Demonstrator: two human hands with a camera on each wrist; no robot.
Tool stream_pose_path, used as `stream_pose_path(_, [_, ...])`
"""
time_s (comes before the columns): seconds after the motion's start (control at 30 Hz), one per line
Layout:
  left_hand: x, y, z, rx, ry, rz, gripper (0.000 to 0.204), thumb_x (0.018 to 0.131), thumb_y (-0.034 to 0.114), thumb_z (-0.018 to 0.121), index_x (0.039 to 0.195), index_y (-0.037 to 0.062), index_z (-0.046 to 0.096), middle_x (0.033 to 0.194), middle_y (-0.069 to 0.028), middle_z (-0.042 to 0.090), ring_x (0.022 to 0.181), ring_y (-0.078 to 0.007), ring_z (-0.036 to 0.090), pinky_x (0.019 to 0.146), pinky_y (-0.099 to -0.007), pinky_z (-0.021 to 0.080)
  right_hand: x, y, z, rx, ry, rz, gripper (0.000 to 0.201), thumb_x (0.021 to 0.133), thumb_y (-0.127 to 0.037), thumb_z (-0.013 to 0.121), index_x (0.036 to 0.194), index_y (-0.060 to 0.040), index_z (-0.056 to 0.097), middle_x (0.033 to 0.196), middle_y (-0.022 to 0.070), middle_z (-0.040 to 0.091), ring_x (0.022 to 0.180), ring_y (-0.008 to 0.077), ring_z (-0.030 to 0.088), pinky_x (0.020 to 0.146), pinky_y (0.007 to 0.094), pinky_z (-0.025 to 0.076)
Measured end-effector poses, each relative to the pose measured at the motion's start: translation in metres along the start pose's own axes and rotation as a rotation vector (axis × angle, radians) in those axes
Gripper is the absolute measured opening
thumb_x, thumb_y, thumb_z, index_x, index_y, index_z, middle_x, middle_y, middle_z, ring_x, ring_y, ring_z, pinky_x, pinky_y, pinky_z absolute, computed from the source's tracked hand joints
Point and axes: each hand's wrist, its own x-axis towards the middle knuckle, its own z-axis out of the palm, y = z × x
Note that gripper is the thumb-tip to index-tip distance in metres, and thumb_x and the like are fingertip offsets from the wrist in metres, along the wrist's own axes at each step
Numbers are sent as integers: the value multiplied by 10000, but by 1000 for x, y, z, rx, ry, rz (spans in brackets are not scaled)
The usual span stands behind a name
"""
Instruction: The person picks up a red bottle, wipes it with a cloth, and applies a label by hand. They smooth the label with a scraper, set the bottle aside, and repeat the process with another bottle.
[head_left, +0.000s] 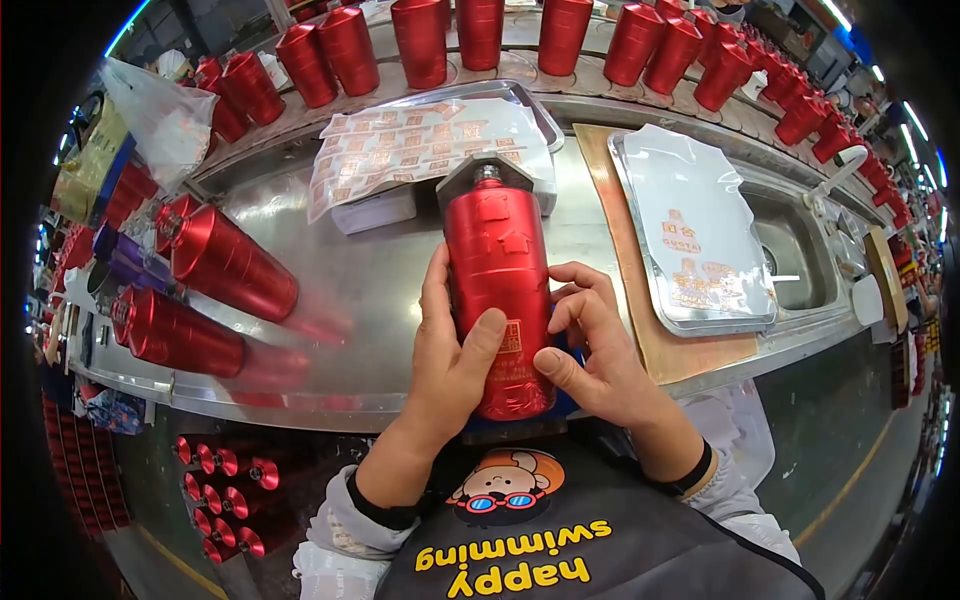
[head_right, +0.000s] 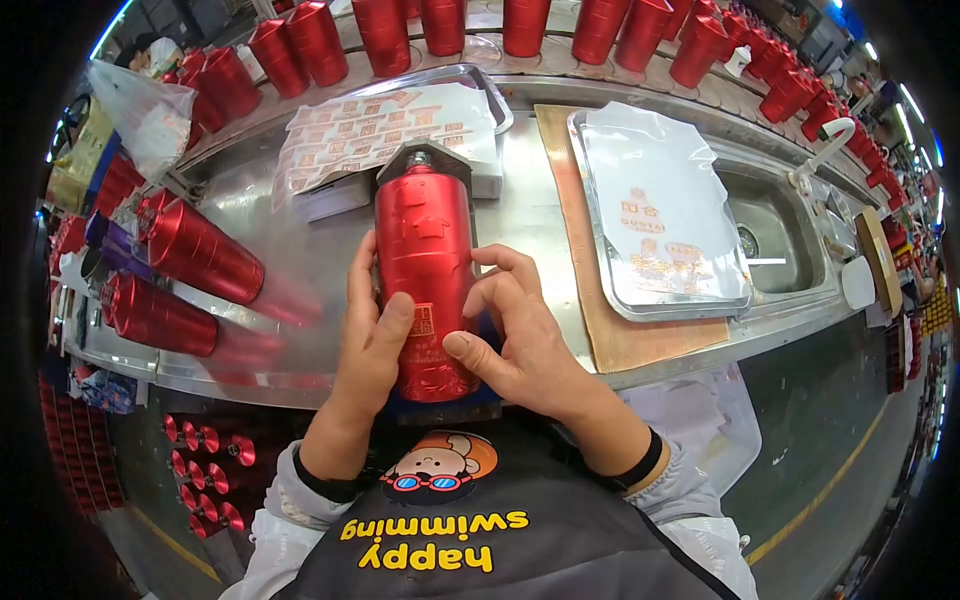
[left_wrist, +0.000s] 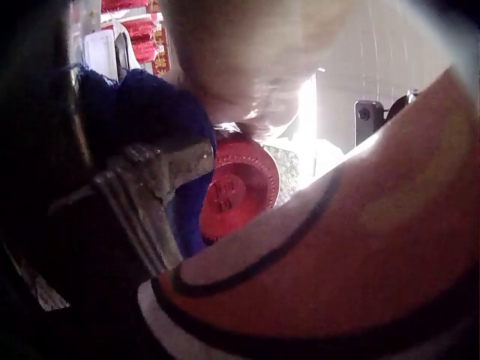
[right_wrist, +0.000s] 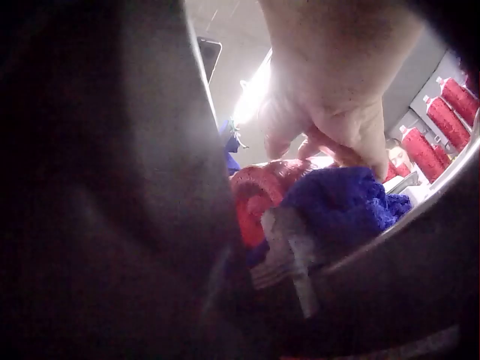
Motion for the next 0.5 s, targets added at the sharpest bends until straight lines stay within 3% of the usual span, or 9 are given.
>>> stream_pose_path(0.07, [0, 1, -3, -98, -58, 5, 863, 906, 251, 664, 1501, -47, 115, 1363, -216, 454, 1194, -259, 538, 1014, -361, 429, 0, 1, -1, -5, 2, -12, 334, 868, -290, 730, 1001, -75, 512, 1354, 206, 377, 866, 206, 504, 744, 331, 437])
stream_pose_path(0.17, [-3, -1, -5, 152, -65, 46, 916, 881, 252, 688, 1503, -58, 91, 1374, -224, 433, 1196, -265, 538, 1015, -369, 430, 1, -1, -2, -2, -12, 14, 334, 866, -286, 730, 1003, -74, 512, 1353, 205, 372, 852, 199, 499, 742, 330, 436])
stream_pose_path(0.5, [0, 1, 3, 138, 9, -17, 913, 867, 233, 695, 1490, -71, 100, 1365, -235, 443, 1190, -275, 550, 998, -380, 451, 0, -2, -2, 7, -19, 40, 349, 867, -305, 729, 1005, -69, 513, 1347, 200, 370, 763, 169, 486, 702, 317, 434])
